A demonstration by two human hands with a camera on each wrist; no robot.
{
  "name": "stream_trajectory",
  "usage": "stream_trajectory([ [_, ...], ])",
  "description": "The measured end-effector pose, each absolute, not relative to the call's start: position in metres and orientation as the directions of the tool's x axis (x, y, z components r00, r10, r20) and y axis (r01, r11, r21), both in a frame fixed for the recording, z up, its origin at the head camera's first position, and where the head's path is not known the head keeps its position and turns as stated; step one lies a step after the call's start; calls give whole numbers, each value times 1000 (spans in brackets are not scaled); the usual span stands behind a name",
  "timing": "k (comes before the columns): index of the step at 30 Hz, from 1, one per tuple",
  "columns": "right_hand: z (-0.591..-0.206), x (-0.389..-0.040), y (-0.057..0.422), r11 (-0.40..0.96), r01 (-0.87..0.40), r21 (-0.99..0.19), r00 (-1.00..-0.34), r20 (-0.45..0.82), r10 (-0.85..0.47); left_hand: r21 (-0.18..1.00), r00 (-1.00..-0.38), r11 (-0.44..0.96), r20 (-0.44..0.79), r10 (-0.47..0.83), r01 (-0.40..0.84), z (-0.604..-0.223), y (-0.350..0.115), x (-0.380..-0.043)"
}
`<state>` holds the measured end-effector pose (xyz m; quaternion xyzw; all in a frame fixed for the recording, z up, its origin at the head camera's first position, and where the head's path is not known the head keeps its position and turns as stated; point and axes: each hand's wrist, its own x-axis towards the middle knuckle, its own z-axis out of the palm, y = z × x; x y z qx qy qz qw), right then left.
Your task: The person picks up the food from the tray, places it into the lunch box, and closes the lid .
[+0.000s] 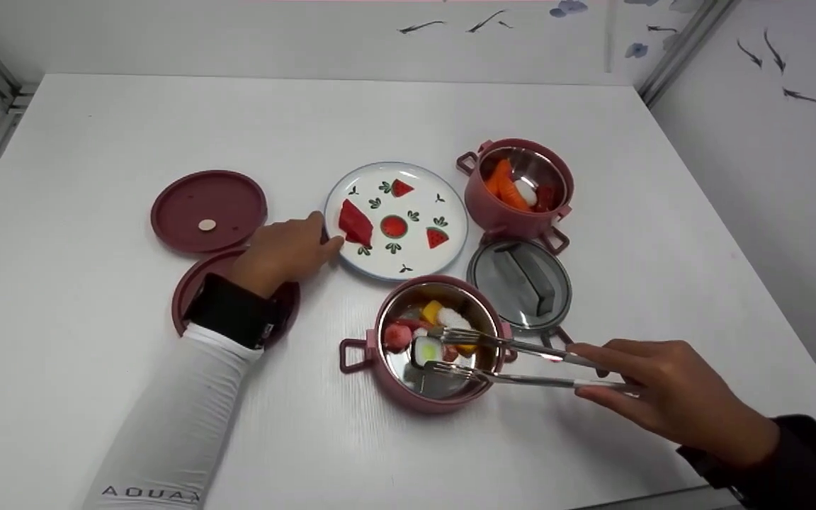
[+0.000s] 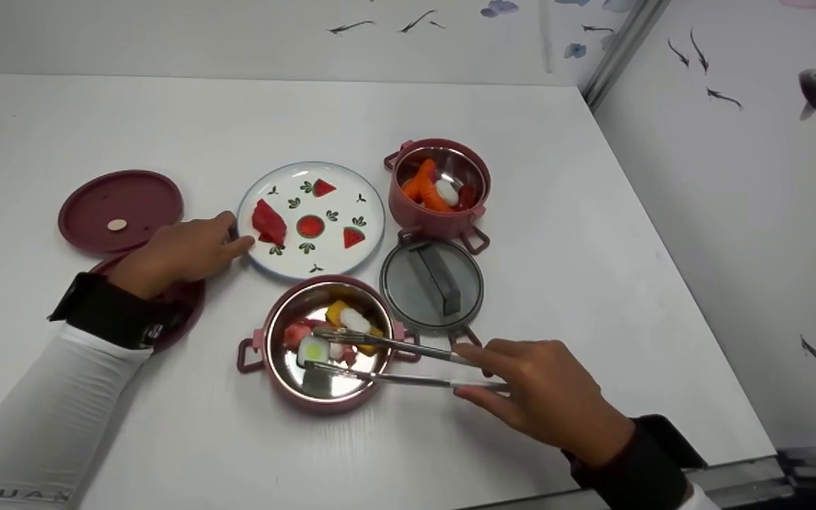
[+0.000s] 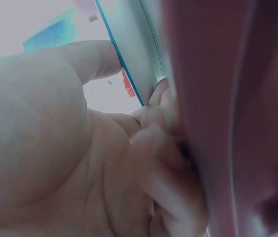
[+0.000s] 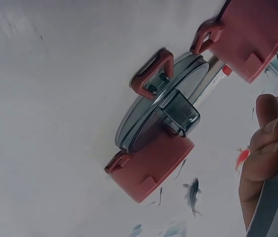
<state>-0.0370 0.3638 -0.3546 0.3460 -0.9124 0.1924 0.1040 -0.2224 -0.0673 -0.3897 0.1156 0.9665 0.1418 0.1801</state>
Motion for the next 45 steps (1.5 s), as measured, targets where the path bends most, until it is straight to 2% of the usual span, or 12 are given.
stream_trajectory([
  [8,-356,-40,364,669,-688,-280,-723,344,-599,302,-905,938,-330,270,170,-386,-65,-225],
  [16,-353,-42,359,699,-658,-280,-750,324,-576,301,-904,936,-323,279,182,-383,-63,-225],
  [22,-351,-56,346,698,-672,-248,-729,386,-565,310,-903,934,-326,281,179,-384,-65,-224],
  [26,-348,-71,330,719,-646,-257,-751,385,-537,319,-903,933,-332,273,165,-388,-66,-224],
  [31,-342,-99,303,769,-589,-250,-798,327,-506,319,-906,932,-321,276,171,-388,-68,-223],
  [38,-336,-134,266,859,-441,-260,-898,120,-424,312,-904,933,-322,280,178,-388,-68,-222],
  [45,-332,-152,241,899,-374,-230,-922,-14,-387,315,-905,932,-319,282,179,-390,-68,-222],
])
